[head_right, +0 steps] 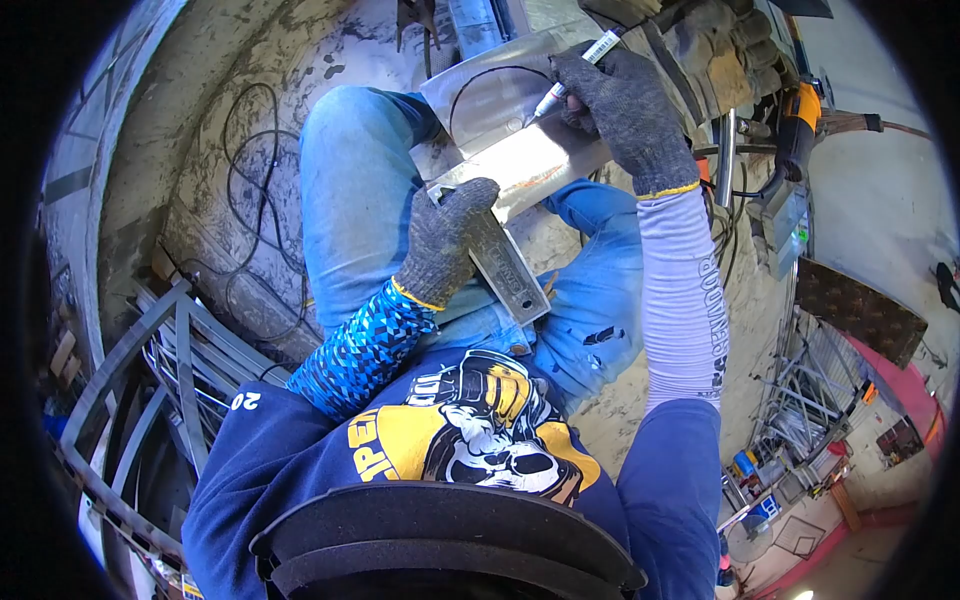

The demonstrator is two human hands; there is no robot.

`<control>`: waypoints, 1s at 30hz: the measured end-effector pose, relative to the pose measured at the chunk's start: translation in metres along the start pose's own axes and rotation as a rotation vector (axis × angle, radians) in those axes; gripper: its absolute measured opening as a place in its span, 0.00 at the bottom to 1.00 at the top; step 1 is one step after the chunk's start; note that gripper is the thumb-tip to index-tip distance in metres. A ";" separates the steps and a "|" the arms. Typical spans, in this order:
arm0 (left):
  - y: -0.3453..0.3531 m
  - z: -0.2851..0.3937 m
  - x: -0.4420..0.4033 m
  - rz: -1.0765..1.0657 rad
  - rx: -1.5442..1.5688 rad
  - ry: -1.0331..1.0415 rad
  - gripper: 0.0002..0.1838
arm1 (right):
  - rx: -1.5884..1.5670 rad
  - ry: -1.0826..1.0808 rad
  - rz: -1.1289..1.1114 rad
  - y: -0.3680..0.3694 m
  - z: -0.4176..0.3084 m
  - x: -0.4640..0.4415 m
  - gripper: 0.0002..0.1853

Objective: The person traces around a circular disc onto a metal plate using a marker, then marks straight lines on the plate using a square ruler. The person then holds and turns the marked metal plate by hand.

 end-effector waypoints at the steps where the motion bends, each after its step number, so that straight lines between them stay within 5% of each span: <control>1: 0.000 0.000 0.000 -0.004 0.002 -0.006 0.15 | 0.025 0.010 -0.003 0.001 -0.002 0.000 0.16; 24: -0.001 0.003 0.004 0.002 -0.022 -0.007 0.15 | 0.079 -0.011 -0.025 0.007 0.000 0.001 0.16; 27: 0.000 -0.001 0.003 -0.004 0.005 -0.010 0.14 | 0.177 -0.188 -0.086 0.010 -0.004 0.003 0.15; 29: 0.000 -0.001 0.003 -0.005 0.036 -0.018 0.14 | -0.040 0.048 -0.054 0.005 -0.006 0.009 0.16; 30: -0.001 -0.003 0.001 -0.013 0.029 -0.007 0.14 | -0.170 0.001 -0.020 -0.002 -0.004 0.014 0.15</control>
Point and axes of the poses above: each hand's wrist, its own x-axis away from the middle knuckle, its own y-axis out of the palm, z = x × y, the point moved 4 cm from there along -x, towards the middle knuckle, and after that the axes turned 1 degree about -x, right-handed, at the moved point
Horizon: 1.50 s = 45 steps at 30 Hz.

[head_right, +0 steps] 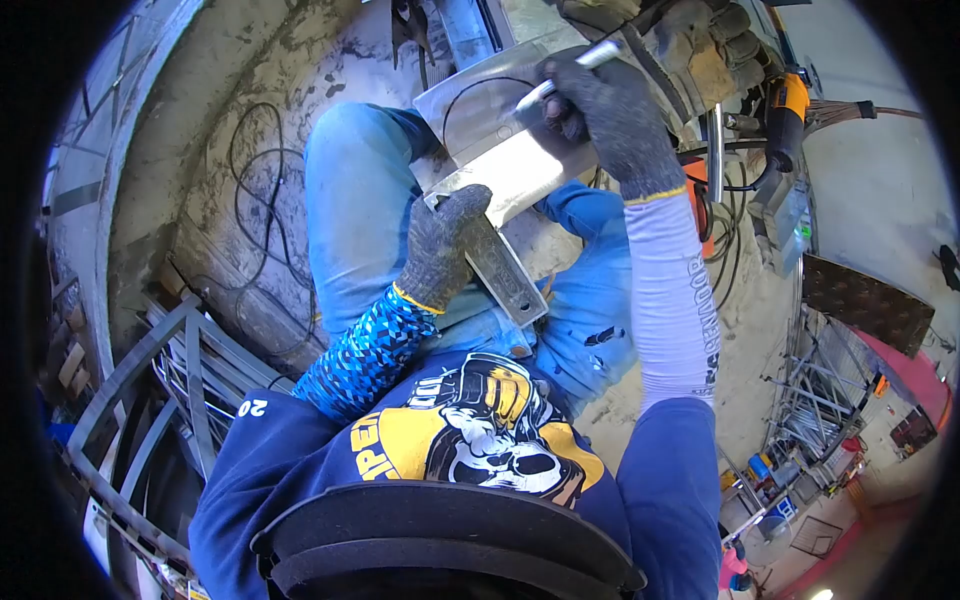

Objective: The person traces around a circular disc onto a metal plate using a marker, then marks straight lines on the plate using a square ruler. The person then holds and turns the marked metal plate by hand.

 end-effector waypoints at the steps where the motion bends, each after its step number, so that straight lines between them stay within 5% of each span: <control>1: -0.003 -0.005 -0.002 0.012 -0.008 -0.003 0.13 | -0.006 -0.015 0.007 -0.003 0.000 0.007 0.15; 5: 0.000 -0.003 -0.003 -0.024 0.053 -0.013 0.12 | -0.308 -0.271 0.197 -0.023 0.022 0.044 0.12; 7: 0.000 -0.009 -0.002 -0.024 0.054 0.008 0.12 | 0.169 -0.525 0.267 -0.019 0.030 0.066 0.12; 11: 0.010 -0.004 0.015 -0.031 0.161 0.023 0.16 | 0.411 -0.641 0.313 -0.005 0.054 0.074 0.14; 19: -0.059 0.023 0.055 0.110 0.061 -0.009 0.26 | 0.136 -0.777 0.571 -0.023 0.055 0.095 0.15; 20: -0.056 0.044 0.064 0.158 -0.054 0.193 0.27 | 0.123 -0.808 0.623 -0.024 0.053 0.102 0.15; 23: -0.082 0.082 0.075 0.130 0.018 0.175 0.29 | -0.012 -0.821 0.688 -0.034 0.057 0.126 0.15; 25: -0.094 0.122 0.079 -0.122 0.102 0.273 0.30 | 0.066 -0.802 0.780 -0.046 0.068 0.141 0.13; 27: -0.107 0.152 0.090 0.212 -0.032 0.441 0.30 | 0.126 -0.744 0.887 -0.060 0.090 0.151 0.13; 32: -0.123 0.180 0.087 0.228 -0.041 0.585 0.30 | 0.291 -0.472 0.937 -0.079 0.156 0.182 0.10; 35: -0.120 0.172 0.073 0.198 0.014 0.520 0.30 | -0.123 -0.454 0.942 -0.078 0.175 0.181 0.11; 38: -0.105 0.157 0.058 0.085 0.017 0.451 0.28 | 0.269 -0.466 0.893 -0.075 0.161 0.181 0.12; 45: -0.058 0.130 0.048 0.081 0.064 0.386 0.27 | 0.124 -0.471 0.858 -0.078 0.175 0.180 0.13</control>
Point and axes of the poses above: each hand's wrist, its own x-axis away from the middle knuckle, its own y-axis out of the palm, z = x × y, the point moved 4 cm from there along -x, towards the middle knuckle, and after that the axes turned 1 degree about -x, right-handed, at the moved point
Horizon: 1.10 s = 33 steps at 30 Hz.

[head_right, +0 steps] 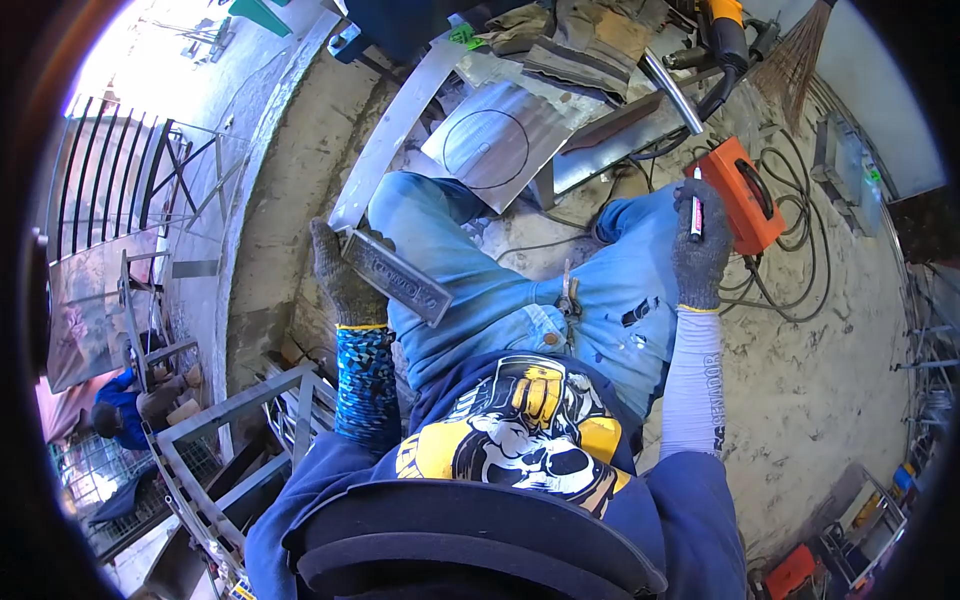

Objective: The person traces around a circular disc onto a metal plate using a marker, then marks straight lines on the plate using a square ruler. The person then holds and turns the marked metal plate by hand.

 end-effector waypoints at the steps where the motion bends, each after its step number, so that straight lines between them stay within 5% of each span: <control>1: 0.004 -0.006 -0.001 -0.022 0.003 -0.027 0.27 | -0.020 0.019 0.003 0.000 0.001 0.000 0.12; 15: 0.069 -0.058 -0.010 -0.127 0.109 -0.119 0.20 | -0.130 0.150 0.060 -0.002 0.003 0.003 0.12; 24: 0.053 -0.058 -0.007 -0.286 0.113 -0.226 0.25 | -0.261 0.200 0.083 -0.003 0.011 0.002 0.12; 33: 0.083 -0.059 0.004 -0.242 -0.244 0.011 0.20 | -0.305 0.260 0.190 -0.005 0.004 0.001 0.13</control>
Point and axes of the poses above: each hand's wrist, its own x-axis away from the middle knuckle, its own y-axis out of the palm, z = x × y, the point moved 4 cm from there along -x, towards the middle knuckle, and after that the axes turned 1 degree about -x, right-handed, at the moved point
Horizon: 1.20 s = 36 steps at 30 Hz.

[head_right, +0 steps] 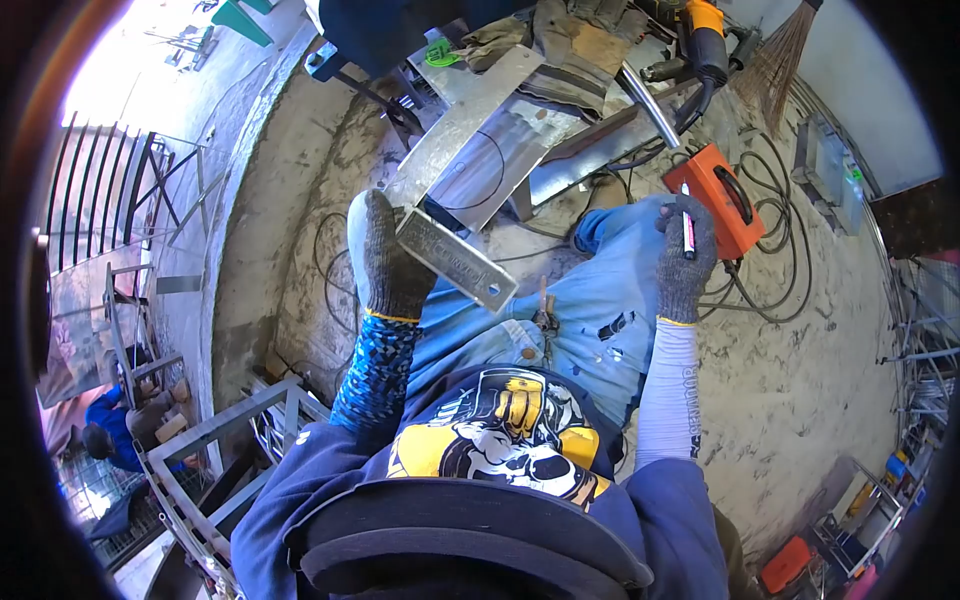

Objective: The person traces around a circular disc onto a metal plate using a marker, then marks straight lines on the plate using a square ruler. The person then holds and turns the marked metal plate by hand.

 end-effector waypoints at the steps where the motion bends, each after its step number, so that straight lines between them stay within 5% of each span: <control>1: 0.003 -0.002 -0.001 -0.010 0.113 -0.049 0.19 | -0.003 0.002 -0.003 -0.002 0.003 0.000 0.13; 5: 0.009 0.001 0.001 0.102 0.414 -0.169 0.19 | 0.038 0.018 -0.067 -0.006 0.009 0.001 0.14; 19: -0.003 -0.008 0.006 0.154 0.449 -0.183 0.18 | 0.031 -0.001 -0.073 -0.004 0.009 0.001 0.12; 22: -0.026 -0.017 -0.001 0.061 0.114 -0.021 0.17 | 0.038 0.015 -0.069 -0.003 0.006 0.002 0.12; 23: -0.028 -0.007 -0.003 0.042 -0.495 0.245 0.15 | 0.037 -0.005 -0.062 -0.003 0.005 0.002 0.12; 25: -0.025 -0.006 -0.001 0.018 -1.105 0.509 0.14 | 0.036 -0.024 -0.055 -0.001 0.004 0.002 0.12; 30: -0.009 -0.010 0.007 0.103 0.135 -0.051 0.17 | 0.060 -0.015 -0.091 -0.002 0.004 0.001 0.11; 36: -0.004 -0.010 0.006 0.142 0.371 -0.148 0.19 | 0.072 -0.002 -0.083 0.000 -0.001 0.002 0.10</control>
Point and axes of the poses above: each hand's wrist, its own x-axis away from the middle knuckle, its own y-axis out of the palm, z = x × y, the point moved 4 cm from there along -x, towards the middle knuckle, and after that the axes turned 1 degree about -x, right-handed, at the moved point
